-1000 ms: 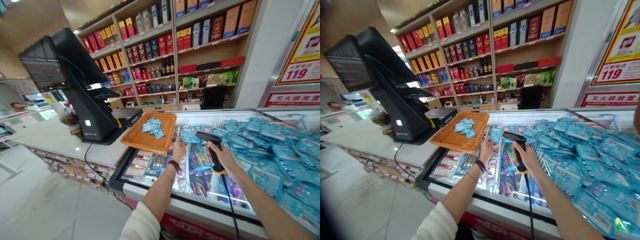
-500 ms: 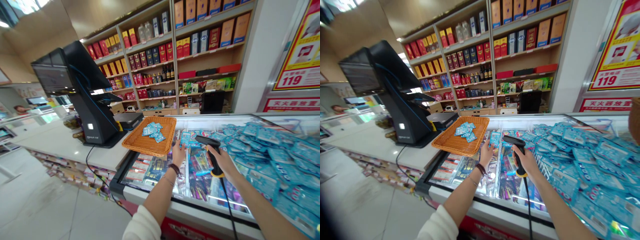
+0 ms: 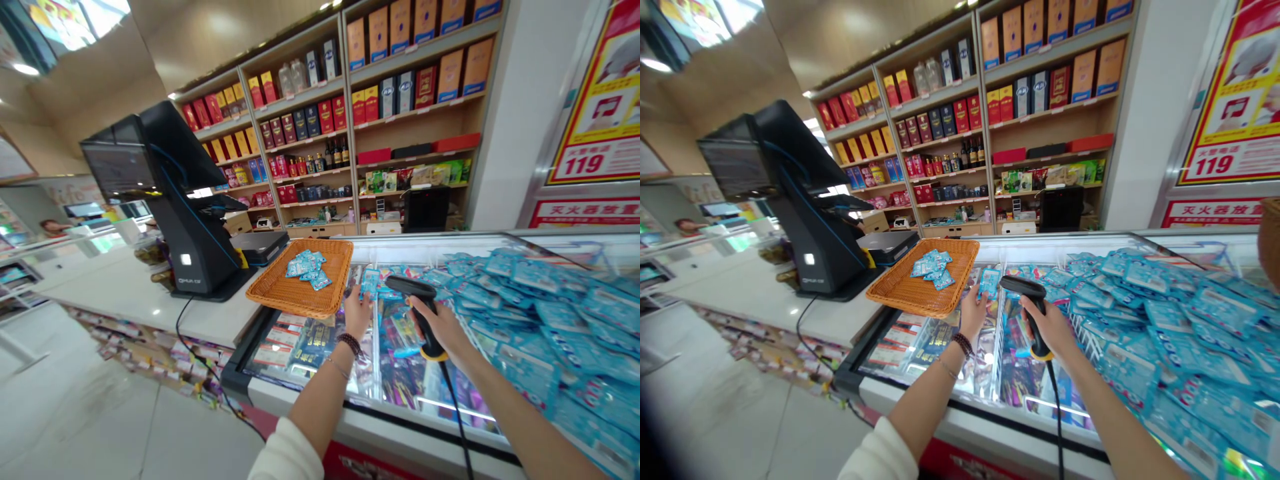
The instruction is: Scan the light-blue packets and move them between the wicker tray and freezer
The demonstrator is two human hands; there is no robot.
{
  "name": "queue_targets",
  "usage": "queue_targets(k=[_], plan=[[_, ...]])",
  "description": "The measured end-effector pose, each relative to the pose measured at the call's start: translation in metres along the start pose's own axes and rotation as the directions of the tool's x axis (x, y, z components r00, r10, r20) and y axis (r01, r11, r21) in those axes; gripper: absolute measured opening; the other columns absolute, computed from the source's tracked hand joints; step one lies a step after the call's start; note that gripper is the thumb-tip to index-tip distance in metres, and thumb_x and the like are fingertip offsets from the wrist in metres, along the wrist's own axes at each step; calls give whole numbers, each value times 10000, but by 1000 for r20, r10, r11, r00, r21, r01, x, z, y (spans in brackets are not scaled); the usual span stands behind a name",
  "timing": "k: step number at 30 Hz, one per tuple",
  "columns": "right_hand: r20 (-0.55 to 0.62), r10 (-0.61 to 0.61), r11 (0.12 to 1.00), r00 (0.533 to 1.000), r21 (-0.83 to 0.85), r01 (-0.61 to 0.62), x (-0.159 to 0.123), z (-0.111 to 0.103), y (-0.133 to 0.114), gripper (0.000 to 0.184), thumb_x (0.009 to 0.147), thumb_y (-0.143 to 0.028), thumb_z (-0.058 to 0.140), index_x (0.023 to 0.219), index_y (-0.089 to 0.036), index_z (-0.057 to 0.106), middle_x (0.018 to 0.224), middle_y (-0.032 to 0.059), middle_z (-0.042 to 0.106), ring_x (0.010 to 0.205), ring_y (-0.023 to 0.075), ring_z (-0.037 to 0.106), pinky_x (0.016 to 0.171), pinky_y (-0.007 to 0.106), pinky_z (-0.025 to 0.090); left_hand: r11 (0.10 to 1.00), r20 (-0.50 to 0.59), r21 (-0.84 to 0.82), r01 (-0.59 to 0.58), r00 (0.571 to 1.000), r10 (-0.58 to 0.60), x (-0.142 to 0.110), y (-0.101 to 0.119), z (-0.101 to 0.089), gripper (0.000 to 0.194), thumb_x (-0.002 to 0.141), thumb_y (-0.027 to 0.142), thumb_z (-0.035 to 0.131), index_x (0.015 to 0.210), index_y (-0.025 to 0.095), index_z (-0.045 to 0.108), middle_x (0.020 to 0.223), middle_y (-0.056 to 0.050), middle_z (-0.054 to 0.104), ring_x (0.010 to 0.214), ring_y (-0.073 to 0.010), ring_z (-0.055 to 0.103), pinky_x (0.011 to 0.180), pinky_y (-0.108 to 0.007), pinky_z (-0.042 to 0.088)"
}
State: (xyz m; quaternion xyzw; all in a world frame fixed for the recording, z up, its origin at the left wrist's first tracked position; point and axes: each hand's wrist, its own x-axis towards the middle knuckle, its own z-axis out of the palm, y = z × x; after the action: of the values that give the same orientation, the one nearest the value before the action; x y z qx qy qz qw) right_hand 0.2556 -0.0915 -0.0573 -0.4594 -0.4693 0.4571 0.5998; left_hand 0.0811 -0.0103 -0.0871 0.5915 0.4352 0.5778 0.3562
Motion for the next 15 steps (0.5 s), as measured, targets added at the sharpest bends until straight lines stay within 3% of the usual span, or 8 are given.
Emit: queue_targets(k=[4,7,11,15], plan=[[-47,26,995,999,96,-21,2,-3,-5,573,628,-714,822,751,-191,623,537,-31,599,333,103,489,305,236,372,999,-12,-24,40,999,-40,0,4,0,116,911,296,638,920,180,627,736,1,643,689,-157,696,731,-305,622],[-134,27,993,991,119,-11,2,-20,-12,546,639,-687,823,758,-193,623,524,-38,590,329,104,486,298,235,381,996,4,-49,74,997,-74,3,4,1,199,860,354,710,909,177,635,687,20,616,637,-141,671,671,-271,615],[-290,12,998,957,69,8,-3,-67,-31,492,647,-626,834,744,-200,607,542,-35,607,334,100,497,306,226,388,991,66,-82,104,993,-99,14,1,16,259,763,373,782,828,156,656,719,-5,650,642,-147,660,671,-298,618],[-447,-11,1000,895,16,20,-17,-124,-60,410,689,-551,822,782,-208,618,551,-33,616,350,109,505,310,229,395,978,177,-146,152,976,-126,25,4,52,335,701,443,809,712,171,614,647,26,590,591,-149,629,683,-356,628]])
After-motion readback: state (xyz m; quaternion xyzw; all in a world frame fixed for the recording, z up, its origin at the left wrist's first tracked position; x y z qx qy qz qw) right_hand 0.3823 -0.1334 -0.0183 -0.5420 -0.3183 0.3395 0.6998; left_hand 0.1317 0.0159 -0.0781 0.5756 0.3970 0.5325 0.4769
